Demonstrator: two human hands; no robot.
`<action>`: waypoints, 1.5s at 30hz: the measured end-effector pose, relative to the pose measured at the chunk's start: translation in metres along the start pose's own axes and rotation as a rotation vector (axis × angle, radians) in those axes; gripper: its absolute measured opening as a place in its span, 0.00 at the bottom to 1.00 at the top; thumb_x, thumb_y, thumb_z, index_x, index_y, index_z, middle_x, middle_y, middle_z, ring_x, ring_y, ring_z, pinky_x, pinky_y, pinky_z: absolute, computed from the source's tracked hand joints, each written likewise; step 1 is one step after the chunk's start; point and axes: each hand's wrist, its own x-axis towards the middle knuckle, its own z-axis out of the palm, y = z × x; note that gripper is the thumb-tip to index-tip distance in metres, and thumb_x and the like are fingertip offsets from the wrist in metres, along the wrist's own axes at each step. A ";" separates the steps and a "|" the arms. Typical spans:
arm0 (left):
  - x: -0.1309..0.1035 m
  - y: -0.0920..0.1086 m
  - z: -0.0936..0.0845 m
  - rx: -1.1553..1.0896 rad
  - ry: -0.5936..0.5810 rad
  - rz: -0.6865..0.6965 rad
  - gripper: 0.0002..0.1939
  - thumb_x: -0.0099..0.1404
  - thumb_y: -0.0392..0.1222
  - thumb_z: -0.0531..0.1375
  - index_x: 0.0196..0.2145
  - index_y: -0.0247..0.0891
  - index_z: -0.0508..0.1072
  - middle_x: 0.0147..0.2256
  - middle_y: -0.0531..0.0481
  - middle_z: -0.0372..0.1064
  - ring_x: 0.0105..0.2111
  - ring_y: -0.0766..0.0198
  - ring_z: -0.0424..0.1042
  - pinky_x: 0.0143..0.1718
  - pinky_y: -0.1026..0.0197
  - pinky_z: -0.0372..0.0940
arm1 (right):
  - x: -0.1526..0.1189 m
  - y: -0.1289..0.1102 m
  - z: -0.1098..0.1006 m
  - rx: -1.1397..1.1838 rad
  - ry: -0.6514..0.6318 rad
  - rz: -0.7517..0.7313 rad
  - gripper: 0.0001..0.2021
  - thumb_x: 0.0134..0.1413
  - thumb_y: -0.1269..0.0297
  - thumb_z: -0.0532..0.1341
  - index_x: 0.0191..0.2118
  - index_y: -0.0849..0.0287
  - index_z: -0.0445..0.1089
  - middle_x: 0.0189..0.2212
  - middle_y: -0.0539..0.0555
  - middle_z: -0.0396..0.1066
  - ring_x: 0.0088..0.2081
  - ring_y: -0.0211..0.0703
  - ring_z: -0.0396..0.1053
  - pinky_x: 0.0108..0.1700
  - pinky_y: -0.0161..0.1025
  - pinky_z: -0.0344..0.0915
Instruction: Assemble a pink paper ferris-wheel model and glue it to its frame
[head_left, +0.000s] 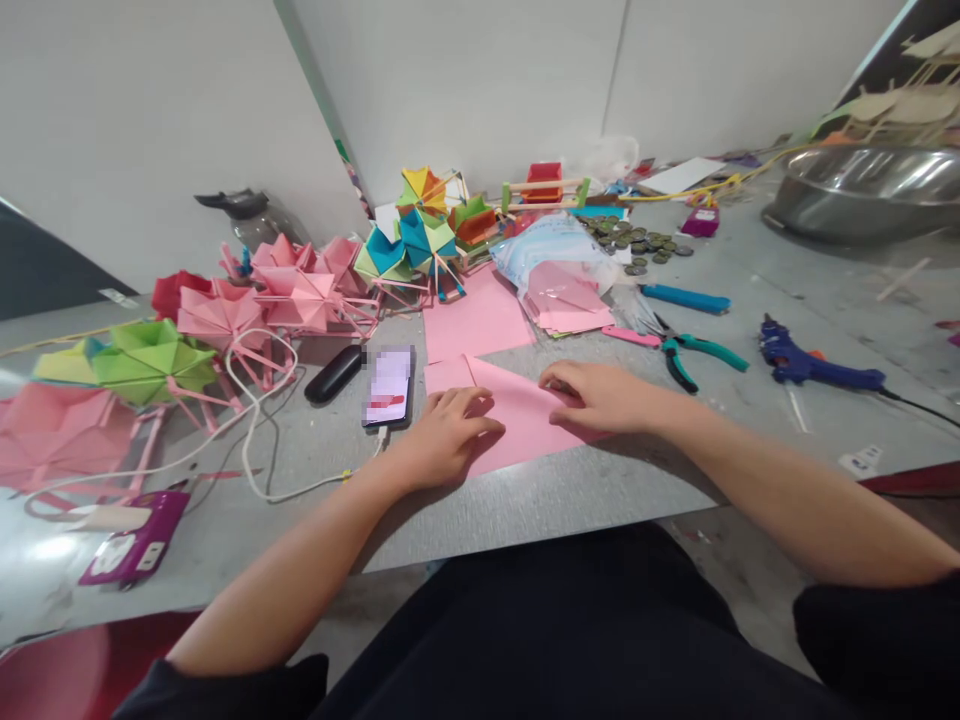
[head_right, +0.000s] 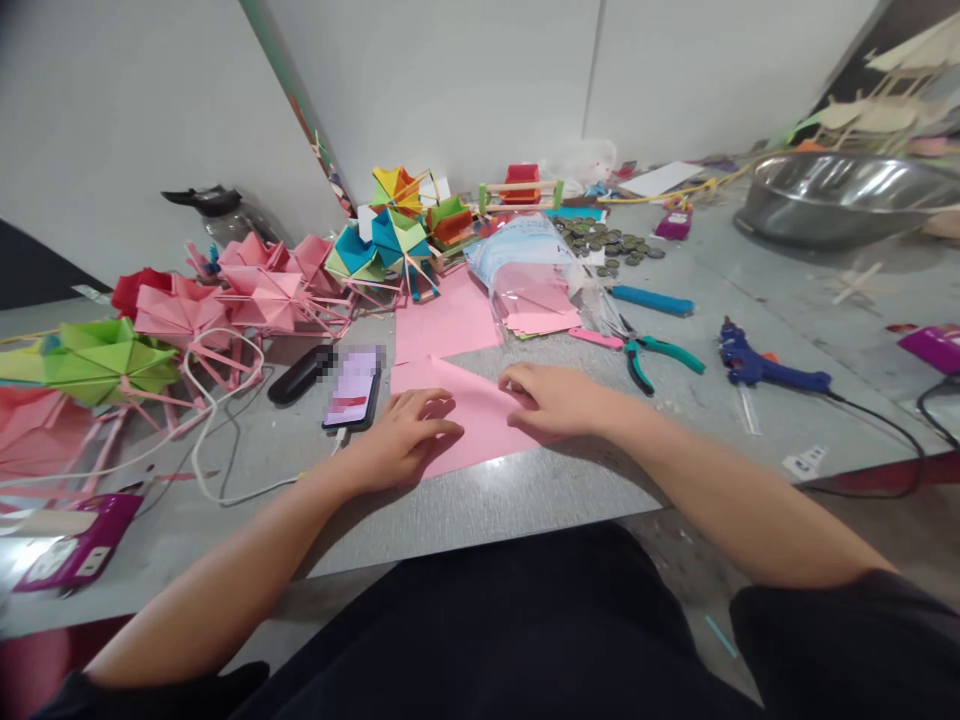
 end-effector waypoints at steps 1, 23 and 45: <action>0.002 0.004 0.000 0.002 0.017 -0.001 0.18 0.80 0.42 0.53 0.55 0.48 0.81 0.67 0.41 0.67 0.68 0.45 0.64 0.70 0.36 0.58 | 0.001 0.001 0.000 0.003 -0.002 -0.003 0.17 0.63 0.56 0.66 0.55 0.52 0.72 0.47 0.57 0.80 0.43 0.52 0.76 0.43 0.46 0.70; 0.034 0.009 0.019 0.006 -0.030 0.036 0.35 0.75 0.57 0.59 0.75 0.45 0.62 0.79 0.33 0.45 0.79 0.35 0.42 0.75 0.28 0.42 | -0.013 -0.014 0.002 -0.023 -0.045 -0.042 0.35 0.58 0.50 0.72 0.67 0.50 0.62 0.62 0.63 0.70 0.61 0.65 0.72 0.61 0.59 0.70; 0.034 0.013 0.018 0.016 -0.017 0.002 0.33 0.75 0.54 0.58 0.73 0.46 0.62 0.79 0.36 0.47 0.80 0.38 0.42 0.76 0.30 0.43 | -0.151 -0.052 0.053 -0.486 0.228 0.096 0.48 0.62 0.27 0.61 0.69 0.68 0.67 0.62 0.81 0.74 0.62 0.80 0.74 0.56 0.68 0.73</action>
